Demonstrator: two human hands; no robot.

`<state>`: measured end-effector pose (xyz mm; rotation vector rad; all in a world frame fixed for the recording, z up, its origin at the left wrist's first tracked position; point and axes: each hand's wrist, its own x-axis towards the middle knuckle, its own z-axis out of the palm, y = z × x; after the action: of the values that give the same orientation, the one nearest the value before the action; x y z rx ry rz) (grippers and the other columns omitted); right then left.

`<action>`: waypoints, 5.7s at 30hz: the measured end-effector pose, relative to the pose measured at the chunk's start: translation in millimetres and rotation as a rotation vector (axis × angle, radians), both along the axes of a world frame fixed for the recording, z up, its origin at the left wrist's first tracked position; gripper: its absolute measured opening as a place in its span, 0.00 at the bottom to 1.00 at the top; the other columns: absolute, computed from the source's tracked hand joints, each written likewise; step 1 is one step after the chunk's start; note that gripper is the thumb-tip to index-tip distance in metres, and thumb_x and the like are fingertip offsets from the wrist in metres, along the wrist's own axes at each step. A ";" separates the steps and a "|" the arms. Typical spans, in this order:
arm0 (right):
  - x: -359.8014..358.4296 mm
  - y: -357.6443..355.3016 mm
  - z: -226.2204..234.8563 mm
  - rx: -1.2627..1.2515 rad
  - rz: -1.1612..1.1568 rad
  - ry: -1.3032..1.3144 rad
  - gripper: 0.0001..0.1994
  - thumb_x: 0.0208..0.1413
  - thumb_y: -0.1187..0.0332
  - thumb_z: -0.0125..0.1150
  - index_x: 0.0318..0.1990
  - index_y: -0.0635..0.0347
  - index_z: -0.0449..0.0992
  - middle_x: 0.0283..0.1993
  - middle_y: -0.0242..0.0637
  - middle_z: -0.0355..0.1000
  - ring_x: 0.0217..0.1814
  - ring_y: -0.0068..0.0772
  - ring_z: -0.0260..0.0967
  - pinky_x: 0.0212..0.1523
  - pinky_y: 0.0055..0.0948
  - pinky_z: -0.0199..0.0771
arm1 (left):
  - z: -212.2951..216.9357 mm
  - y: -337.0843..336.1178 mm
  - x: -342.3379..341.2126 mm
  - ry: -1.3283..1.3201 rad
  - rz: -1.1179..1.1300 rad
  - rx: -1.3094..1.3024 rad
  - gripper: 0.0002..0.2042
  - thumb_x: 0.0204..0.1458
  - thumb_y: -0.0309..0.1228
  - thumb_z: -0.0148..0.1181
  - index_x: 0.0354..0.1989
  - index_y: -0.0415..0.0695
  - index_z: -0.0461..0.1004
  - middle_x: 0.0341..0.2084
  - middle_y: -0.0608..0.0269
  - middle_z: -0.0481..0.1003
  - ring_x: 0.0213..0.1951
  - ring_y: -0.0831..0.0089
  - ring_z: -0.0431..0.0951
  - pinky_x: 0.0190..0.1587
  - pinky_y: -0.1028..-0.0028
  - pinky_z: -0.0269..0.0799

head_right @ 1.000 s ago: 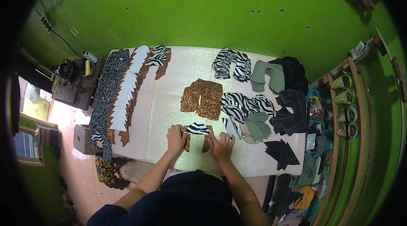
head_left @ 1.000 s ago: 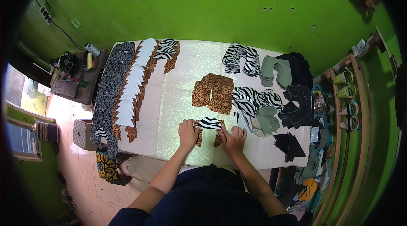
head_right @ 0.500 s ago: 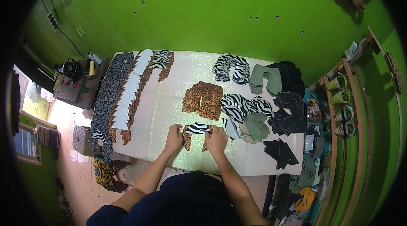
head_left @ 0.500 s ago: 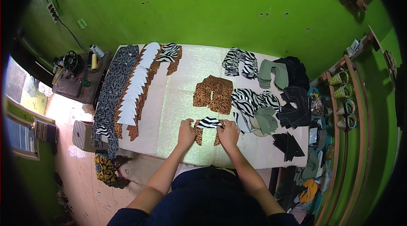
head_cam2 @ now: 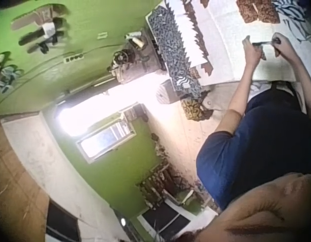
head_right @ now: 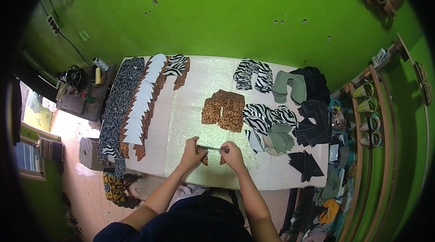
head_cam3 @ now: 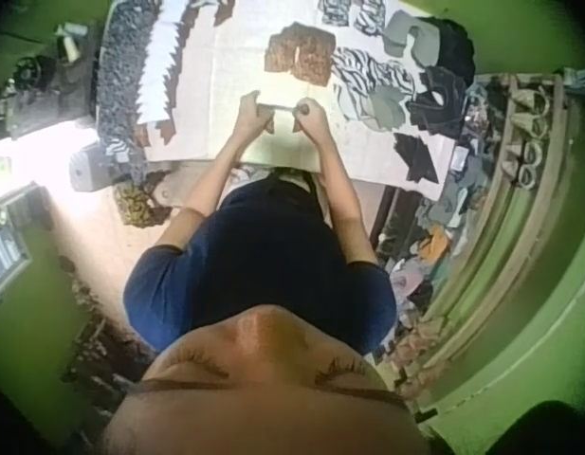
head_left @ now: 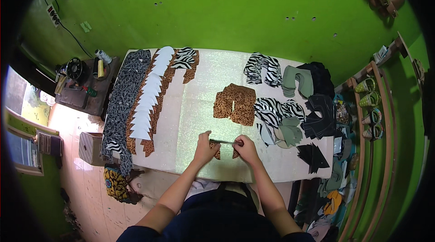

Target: Organizing and stacking various patterned and colored fabric cutouts on a work table.

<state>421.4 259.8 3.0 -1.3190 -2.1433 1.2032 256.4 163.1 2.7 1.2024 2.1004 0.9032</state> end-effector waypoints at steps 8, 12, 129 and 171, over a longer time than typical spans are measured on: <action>-62.2 -0.3 22.4 -0.454 0.001 0.375 0.09 0.44 0.71 0.65 0.26 0.60 0.68 0.22 0.24 0.64 0.24 0.13 0.57 0.24 0.16 0.57 | 11.1 -4.0 -85.8 -0.654 -0.001 0.040 0.09 0.49 0.30 0.57 0.35 0.38 0.70 0.20 0.71 0.67 0.28 0.83 0.66 0.33 0.80 0.64; -119.0 3.3 20.7 -0.672 -0.055 0.529 0.07 0.45 0.72 0.64 0.26 0.61 0.70 0.23 0.24 0.66 0.25 0.13 0.59 0.26 0.16 0.59 | 5.7 -11.6 -142.0 -0.408 0.038 0.054 0.09 0.48 0.31 0.58 0.34 0.39 0.70 0.17 0.73 0.58 0.23 0.83 0.58 0.28 0.81 0.58; 52.5 17.0 -1.2 0.557 -0.371 -0.400 0.19 0.44 0.64 0.60 0.45 0.59 0.69 0.45 0.44 0.63 0.49 0.44 0.59 0.49 0.41 0.58 | 27.6 -4.9 20.1 0.109 -0.129 0.012 0.20 0.44 0.28 0.57 0.47 0.38 0.66 0.41 0.50 0.66 0.46 0.54 0.67 0.49 0.66 0.64; 2.9 16.3 -4.7 -0.059 -0.140 -0.080 0.10 0.48 0.63 0.58 0.32 0.61 0.75 0.24 0.39 0.72 0.26 0.35 0.70 0.30 0.29 0.67 | 14.0 19.8 8.4 0.011 0.000 -0.112 0.09 0.47 0.31 0.55 0.31 0.36 0.74 0.26 0.47 0.74 0.30 0.54 0.75 0.35 0.65 0.68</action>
<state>424.3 276.1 -1.7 -1.5395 -2.0448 1.1848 264.8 182.9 16.7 1.1522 2.1301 0.7699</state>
